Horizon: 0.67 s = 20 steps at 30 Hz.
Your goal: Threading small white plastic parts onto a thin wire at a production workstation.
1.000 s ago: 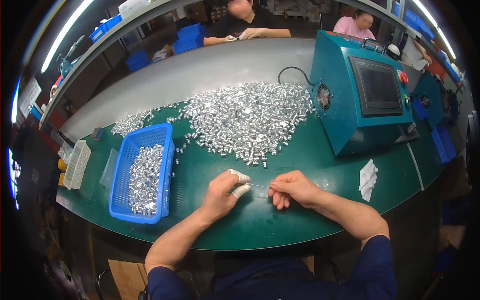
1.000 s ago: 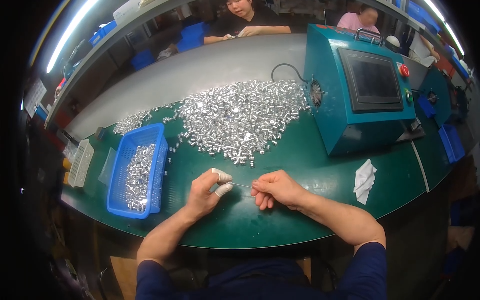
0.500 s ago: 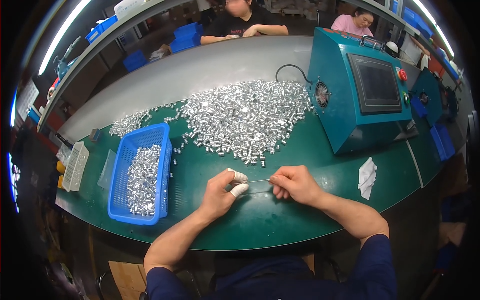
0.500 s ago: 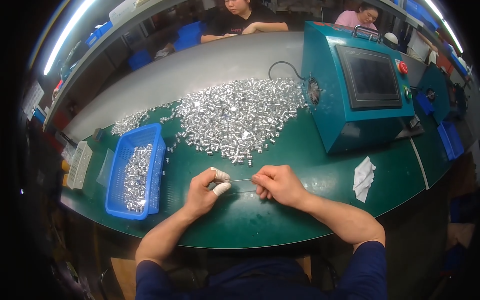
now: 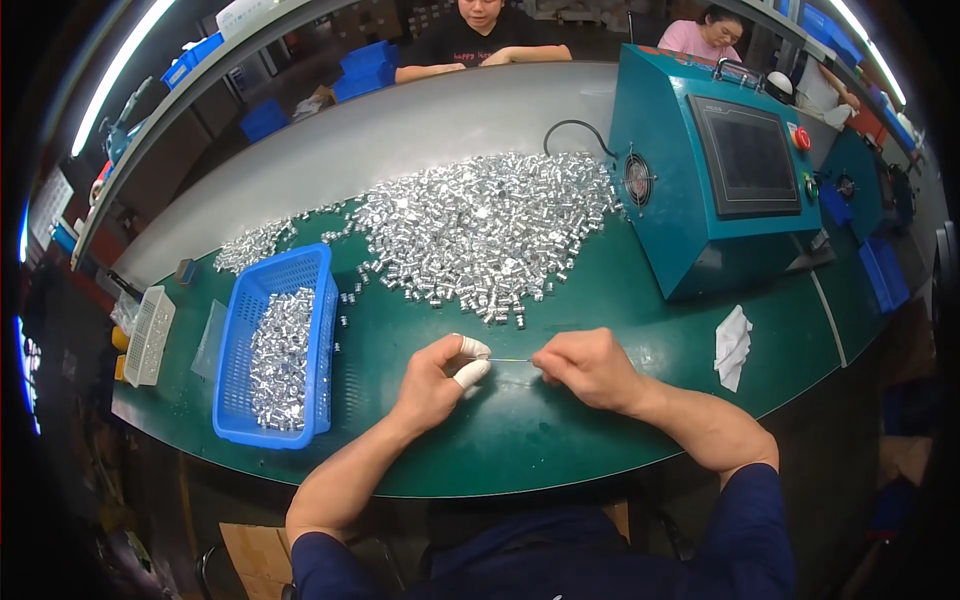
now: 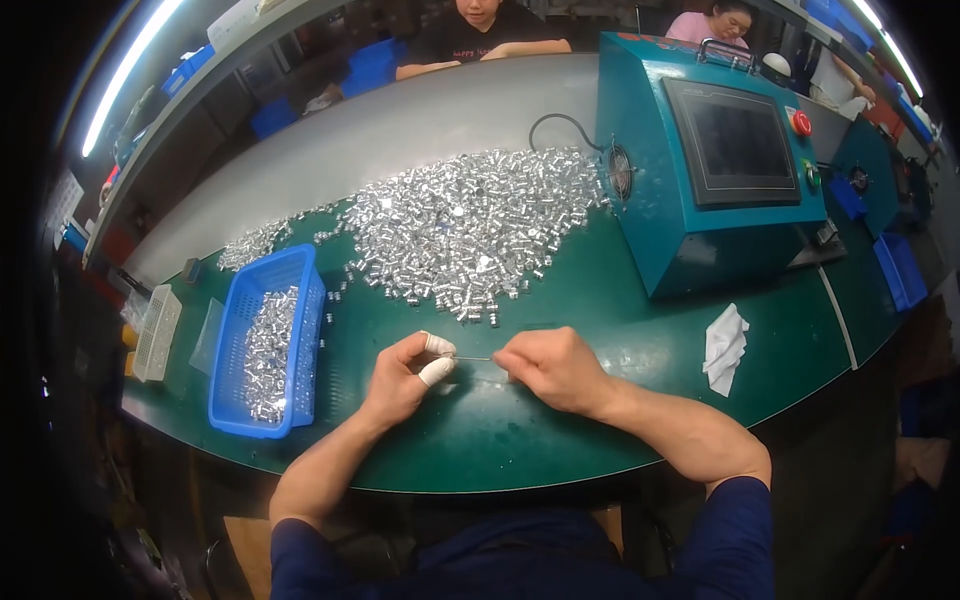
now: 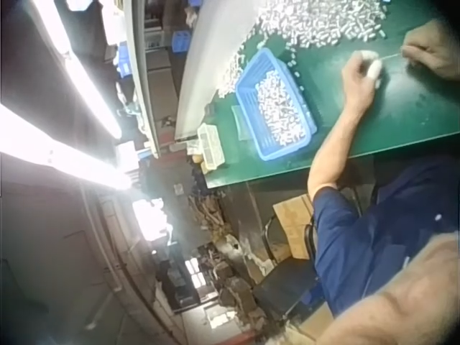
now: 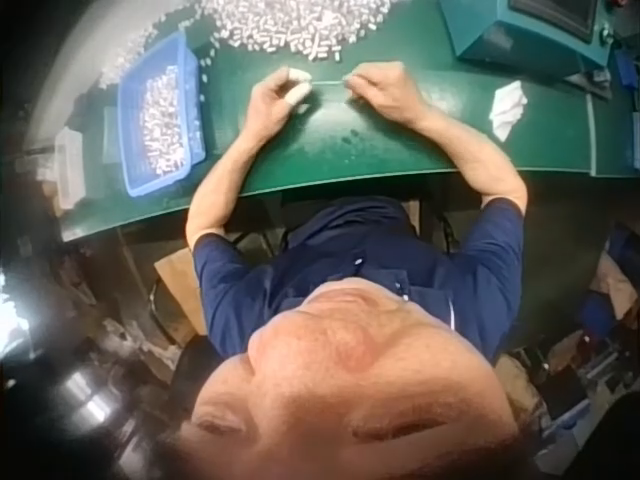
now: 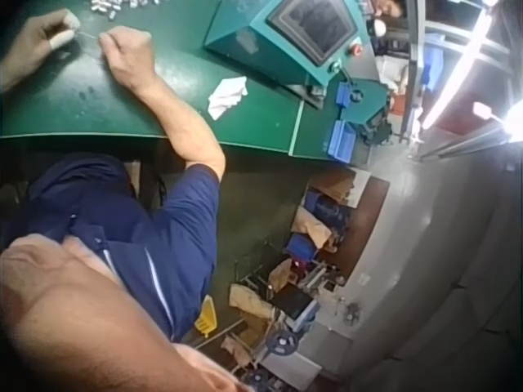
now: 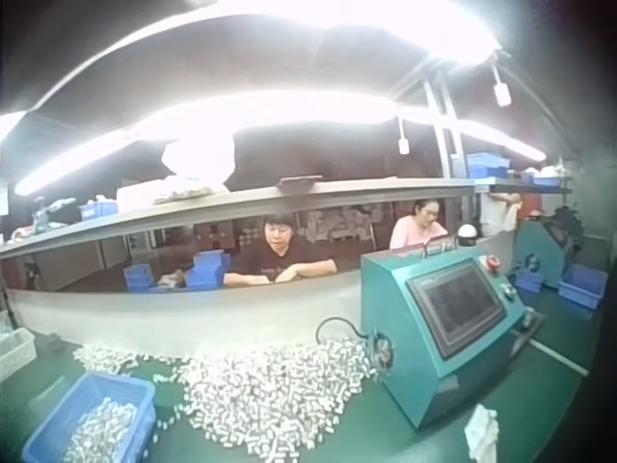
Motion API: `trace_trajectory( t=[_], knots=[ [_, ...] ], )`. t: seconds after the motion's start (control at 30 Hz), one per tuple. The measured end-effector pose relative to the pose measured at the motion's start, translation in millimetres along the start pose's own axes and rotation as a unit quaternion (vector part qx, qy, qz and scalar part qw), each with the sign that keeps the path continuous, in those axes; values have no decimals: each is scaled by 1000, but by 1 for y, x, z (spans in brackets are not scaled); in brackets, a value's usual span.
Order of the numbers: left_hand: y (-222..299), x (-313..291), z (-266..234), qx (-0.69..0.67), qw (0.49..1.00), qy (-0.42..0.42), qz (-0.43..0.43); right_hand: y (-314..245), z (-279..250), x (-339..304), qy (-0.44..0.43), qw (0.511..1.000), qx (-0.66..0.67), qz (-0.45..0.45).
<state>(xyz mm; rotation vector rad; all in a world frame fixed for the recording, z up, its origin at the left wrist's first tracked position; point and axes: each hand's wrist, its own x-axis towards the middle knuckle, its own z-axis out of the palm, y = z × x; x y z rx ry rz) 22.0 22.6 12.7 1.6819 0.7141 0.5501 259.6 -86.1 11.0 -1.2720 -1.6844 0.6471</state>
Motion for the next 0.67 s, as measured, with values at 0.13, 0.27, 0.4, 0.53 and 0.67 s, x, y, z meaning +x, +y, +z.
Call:
trace_trajectory(
  t=[0.13, 0.27, 0.4, 0.53, 0.67],
  knots=[
    [1, 2, 0, 214, 951, 35, 220, 14, 3, 1, -120, 875, 316, 347],
    [-5, 2, 1, 34, 999, 32, 23, -4, 10, -2, 14, 929, 274, 248],
    [-14, 3, -7, -103, 992, -11, -76, 2, 3, 1, 69, 980, -113, -151],
    [-9, -3, 0, 62, 996, 17, 64, 7, 2, 0, 15, 999, 28, 44],
    [-7, -1, -2, 155, 979, 42, 124, 26, 6, 0, -80, 880, 340, 321]
  ],
)
